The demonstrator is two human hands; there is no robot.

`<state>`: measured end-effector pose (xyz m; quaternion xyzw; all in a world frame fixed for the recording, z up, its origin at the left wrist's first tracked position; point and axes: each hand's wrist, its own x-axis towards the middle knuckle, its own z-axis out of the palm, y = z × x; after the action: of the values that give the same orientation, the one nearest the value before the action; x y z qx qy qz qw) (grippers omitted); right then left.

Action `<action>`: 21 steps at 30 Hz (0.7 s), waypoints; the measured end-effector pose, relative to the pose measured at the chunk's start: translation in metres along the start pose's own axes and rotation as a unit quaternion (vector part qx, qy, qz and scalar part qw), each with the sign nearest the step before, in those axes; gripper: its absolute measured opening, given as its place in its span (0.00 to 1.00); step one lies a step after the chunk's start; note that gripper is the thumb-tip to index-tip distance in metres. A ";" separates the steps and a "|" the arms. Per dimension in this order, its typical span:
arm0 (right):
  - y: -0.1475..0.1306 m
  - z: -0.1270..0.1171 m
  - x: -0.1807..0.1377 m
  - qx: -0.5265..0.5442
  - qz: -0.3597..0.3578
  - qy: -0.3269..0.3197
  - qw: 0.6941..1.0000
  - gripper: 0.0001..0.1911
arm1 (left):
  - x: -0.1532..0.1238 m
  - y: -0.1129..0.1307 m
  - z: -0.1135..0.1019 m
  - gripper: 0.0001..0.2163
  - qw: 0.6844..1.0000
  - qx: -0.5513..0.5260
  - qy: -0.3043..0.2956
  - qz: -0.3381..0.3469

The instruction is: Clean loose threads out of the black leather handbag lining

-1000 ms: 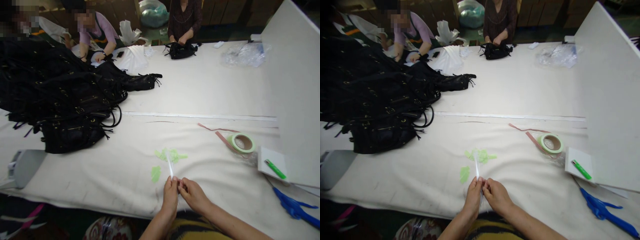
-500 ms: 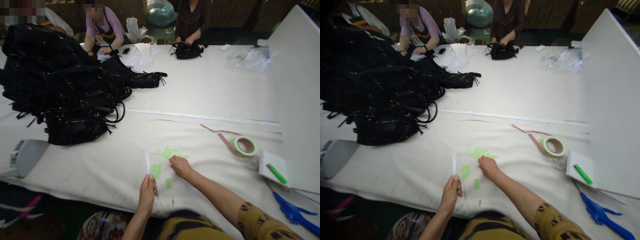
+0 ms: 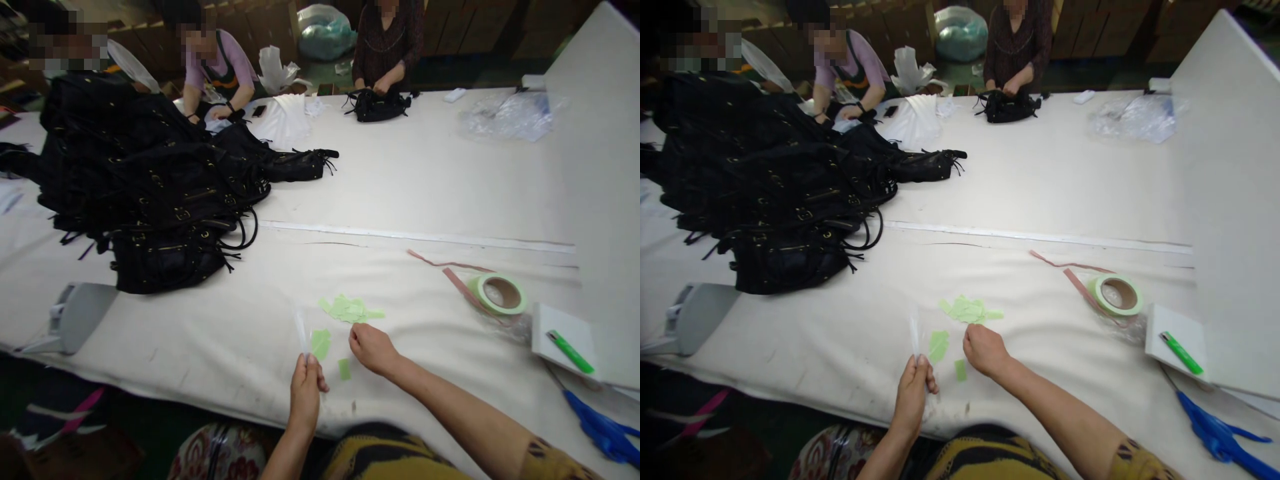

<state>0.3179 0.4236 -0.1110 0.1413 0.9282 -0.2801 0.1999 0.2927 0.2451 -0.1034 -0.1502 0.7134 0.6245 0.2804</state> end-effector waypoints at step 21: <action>-0.004 0.034 -0.073 0.596 0.026 -0.064 0.800 0.10 | -0.029 0.012 0.059 0.16 0.988 -0.001 -0.151 0.006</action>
<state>0.3903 0.3903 -0.1026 0.2386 0.5593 -0.7810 0.1425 0.3217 0.3003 -0.0806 -0.0497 0.6627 0.6428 0.3810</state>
